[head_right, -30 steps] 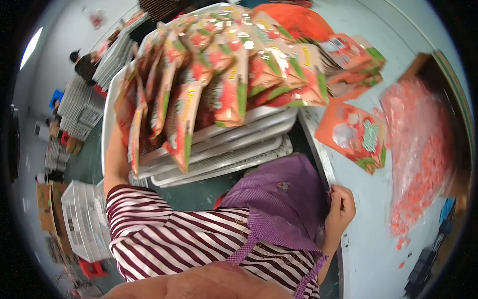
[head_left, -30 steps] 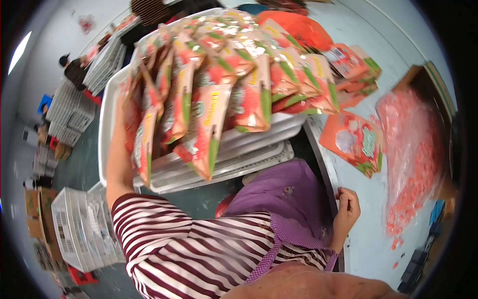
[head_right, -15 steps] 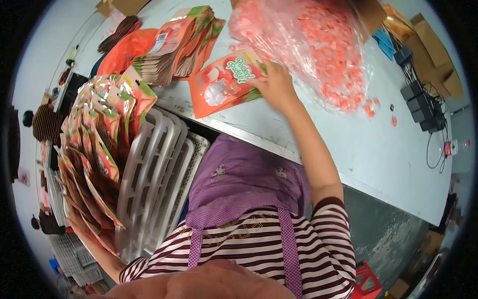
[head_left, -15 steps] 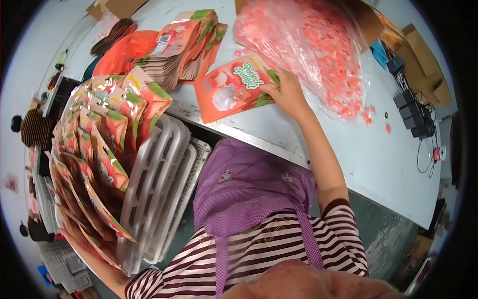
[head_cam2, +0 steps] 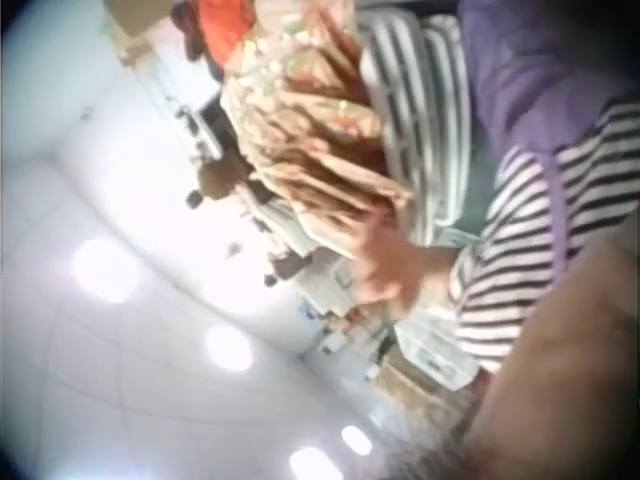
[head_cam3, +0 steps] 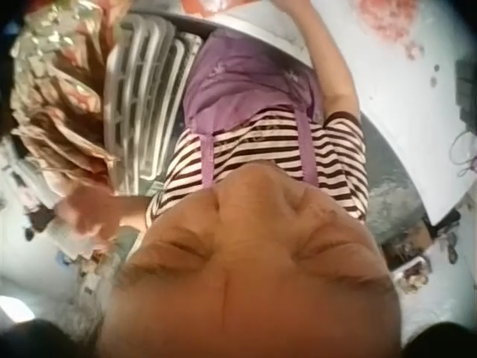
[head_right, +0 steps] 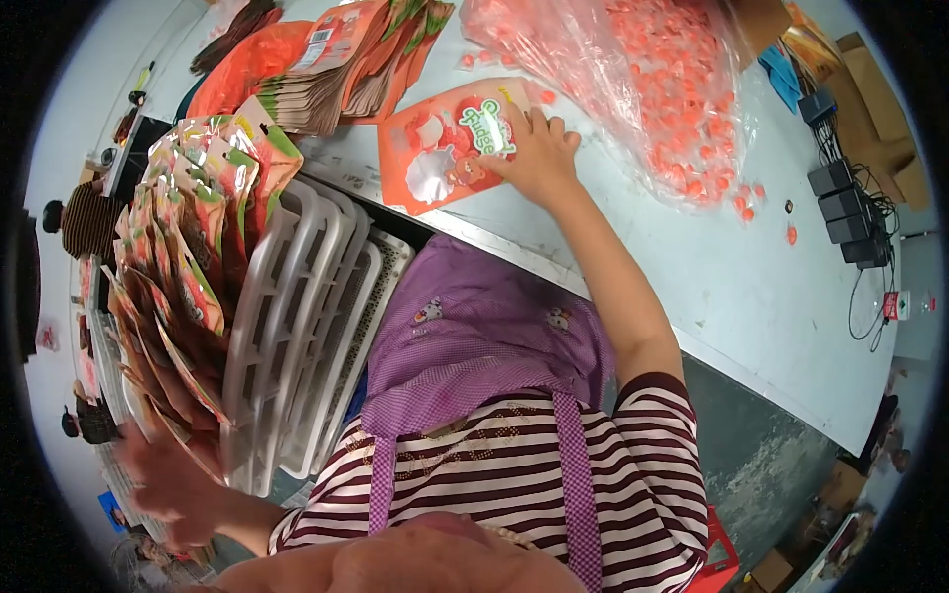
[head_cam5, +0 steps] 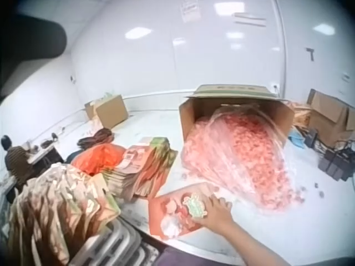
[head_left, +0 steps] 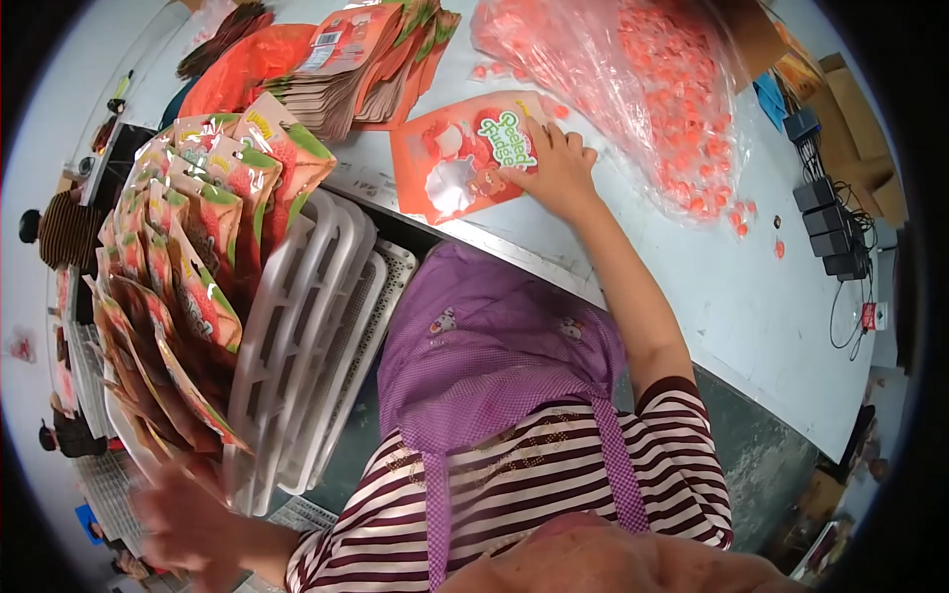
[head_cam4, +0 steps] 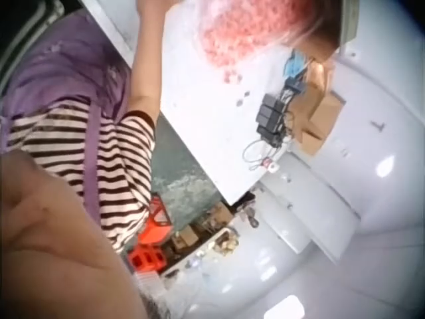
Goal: Manually picking up individual small candies and placing them into plastic packaging bags before stacking them on a tray.
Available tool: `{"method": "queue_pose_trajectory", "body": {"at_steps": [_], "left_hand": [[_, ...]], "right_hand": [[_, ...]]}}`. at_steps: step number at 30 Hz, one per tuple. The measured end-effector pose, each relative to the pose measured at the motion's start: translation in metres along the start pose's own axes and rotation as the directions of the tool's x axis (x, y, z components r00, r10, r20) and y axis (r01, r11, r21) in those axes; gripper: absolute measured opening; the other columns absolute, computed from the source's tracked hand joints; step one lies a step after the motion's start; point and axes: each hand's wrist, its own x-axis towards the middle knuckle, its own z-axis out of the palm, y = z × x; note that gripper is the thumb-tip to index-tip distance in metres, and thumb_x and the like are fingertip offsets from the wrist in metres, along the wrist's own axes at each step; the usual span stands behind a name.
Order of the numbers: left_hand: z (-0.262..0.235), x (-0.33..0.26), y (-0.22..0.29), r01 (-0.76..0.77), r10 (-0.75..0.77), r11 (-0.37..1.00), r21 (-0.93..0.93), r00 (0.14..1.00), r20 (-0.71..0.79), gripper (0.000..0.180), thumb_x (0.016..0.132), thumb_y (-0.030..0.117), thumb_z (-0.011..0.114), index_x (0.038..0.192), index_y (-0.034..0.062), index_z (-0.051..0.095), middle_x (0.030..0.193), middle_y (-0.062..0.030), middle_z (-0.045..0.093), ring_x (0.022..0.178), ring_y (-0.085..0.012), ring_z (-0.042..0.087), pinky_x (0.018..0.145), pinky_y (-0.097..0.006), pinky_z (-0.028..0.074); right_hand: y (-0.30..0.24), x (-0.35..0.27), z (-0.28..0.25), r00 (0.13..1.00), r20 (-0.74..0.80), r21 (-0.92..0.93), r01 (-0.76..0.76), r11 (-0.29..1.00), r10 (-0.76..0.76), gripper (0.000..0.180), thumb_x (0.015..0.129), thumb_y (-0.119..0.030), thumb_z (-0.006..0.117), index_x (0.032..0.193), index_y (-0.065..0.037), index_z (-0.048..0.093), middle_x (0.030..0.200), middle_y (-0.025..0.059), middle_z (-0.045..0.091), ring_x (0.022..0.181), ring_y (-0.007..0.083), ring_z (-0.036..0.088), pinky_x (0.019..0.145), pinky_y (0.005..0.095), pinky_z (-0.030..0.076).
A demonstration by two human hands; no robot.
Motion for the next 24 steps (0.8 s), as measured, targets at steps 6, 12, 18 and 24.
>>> {"method": "queue_pose_trajectory", "body": {"at_steps": [6,12,18,24], "left_hand": [[0.099,-0.021,-0.124,0.61,-0.595,0.789,0.066,0.734,0.327,0.047,0.08,0.022,0.063,0.122,0.0019,0.052,0.125,-0.0217,0.05,0.119,-0.0365,0.045,0.101,-0.045,0.033],[0.171,-0.017,-0.25,0.094,-0.522,0.652,0.752,0.775,0.356,0.046,0.084,0.032,0.057,0.127,0.0176,0.049,0.139,-0.0115,0.036,0.136,-0.0327,0.016,0.107,-0.055,0.008],[0.144,0.006,-0.292,0.025,-0.555,0.619,0.785,0.722,0.414,0.038,0.084,0.033,0.056,0.12,0.0184,0.055,0.136,-0.0037,0.041,0.133,-0.029,0.024,0.105,-0.057,0.006],[0.134,0.001,-0.296,-0.064,-0.459,0.647,0.759,0.763,0.455,0.035,0.082,0.028,0.058,0.117,0.0202,0.059,0.133,-0.0018,0.045,0.132,-0.0286,0.027,0.103,-0.062,0.007]], "right_hand": [[-0.004,-0.048,0.003,0.996,-0.051,0.061,0.073,0.995,-0.07,0.086,0.069,-0.048,0.067,0.138,-0.014,0.029,0.129,0.0148,0.041,0.115,0.031,0.037,0.09,0.0453,0.026],[-0.001,-0.064,-0.004,0.986,-0.125,0.344,-0.061,0.937,0.111,0.091,0.064,-0.027,0.078,0.139,-0.012,0.027,0.124,0.0144,0.042,0.113,0.0298,0.04,0.091,0.0429,0.033],[0.029,-0.056,0.034,0.934,-0.203,0.755,-0.042,0.655,0.293,0.049,0.078,-0.013,0.068,0.122,-0.005,0.05,0.085,0.0093,0.053,0.075,0.0136,0.051,0.07,0.024,0.044],[0.011,-0.071,0.005,0.941,-0.256,0.574,-0.036,0.818,0.221,0.021,0.081,-0.021,0.065,0.086,-0.001,0.065,0.074,0.0068,0.056,0.072,0.0142,0.05,0.066,0.0269,0.043]]}}
